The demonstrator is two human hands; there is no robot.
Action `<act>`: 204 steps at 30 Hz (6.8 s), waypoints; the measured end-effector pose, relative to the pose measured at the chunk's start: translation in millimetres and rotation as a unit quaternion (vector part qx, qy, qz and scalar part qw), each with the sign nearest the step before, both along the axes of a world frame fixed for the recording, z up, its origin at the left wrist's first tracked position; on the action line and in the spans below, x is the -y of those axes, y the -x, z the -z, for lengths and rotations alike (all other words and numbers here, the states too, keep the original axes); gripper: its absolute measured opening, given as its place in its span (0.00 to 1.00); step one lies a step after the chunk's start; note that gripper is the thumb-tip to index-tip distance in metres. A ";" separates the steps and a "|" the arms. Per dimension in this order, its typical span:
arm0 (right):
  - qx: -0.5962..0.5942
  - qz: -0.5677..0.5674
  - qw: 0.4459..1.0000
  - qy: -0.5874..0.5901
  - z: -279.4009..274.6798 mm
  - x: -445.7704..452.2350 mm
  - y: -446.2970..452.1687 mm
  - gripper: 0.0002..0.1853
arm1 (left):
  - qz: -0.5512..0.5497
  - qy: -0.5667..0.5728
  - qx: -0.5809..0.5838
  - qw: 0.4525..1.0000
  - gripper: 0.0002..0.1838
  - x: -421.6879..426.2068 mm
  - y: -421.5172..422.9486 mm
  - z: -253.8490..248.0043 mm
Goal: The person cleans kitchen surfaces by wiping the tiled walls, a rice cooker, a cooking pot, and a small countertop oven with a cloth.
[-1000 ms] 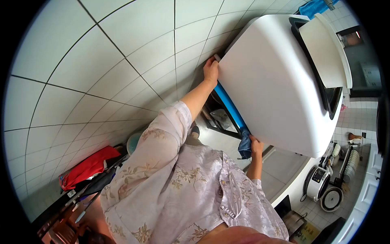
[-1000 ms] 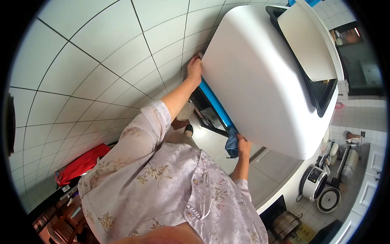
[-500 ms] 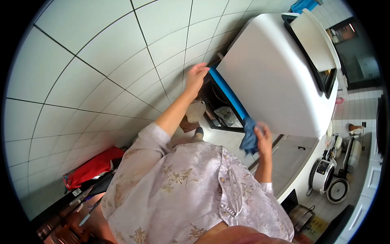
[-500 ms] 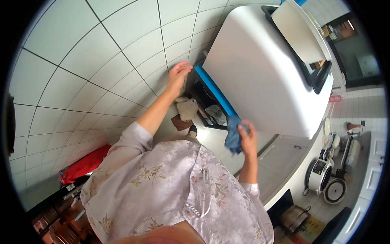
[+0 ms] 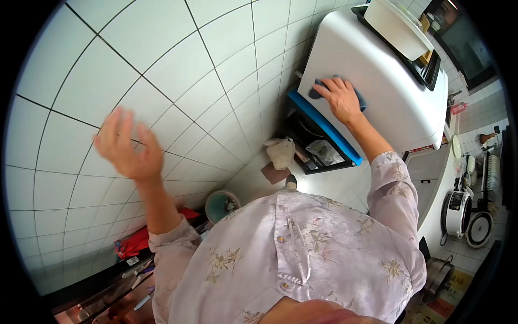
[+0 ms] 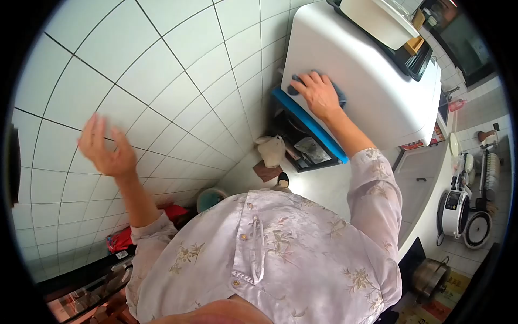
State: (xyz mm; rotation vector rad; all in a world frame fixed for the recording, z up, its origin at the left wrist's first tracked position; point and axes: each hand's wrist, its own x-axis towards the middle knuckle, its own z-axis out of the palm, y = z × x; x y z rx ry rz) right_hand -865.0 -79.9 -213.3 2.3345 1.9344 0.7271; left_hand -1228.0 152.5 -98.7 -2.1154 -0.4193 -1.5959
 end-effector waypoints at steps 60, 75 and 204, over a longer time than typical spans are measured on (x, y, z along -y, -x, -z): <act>-0.248 0.043 0.655 -0.712 -142.1 -219.4 -38.1 0.27 | -0.166 -0.150 -0.066 0.972 0.17 -53.1 51.4 -13.3; -0.087 -0.168 0.731 -0.655 -260.1 -214.0 29.4 0.31 | -0.164 -0.130 -0.066 0.976 0.17 -48.3 47.3 -14.4; -0.102 -0.053 0.589 -0.800 -391.6 -219.2 -133.2 0.22 | -0.178 -0.113 0.006 0.978 0.17 -60.9 121.4 -34.5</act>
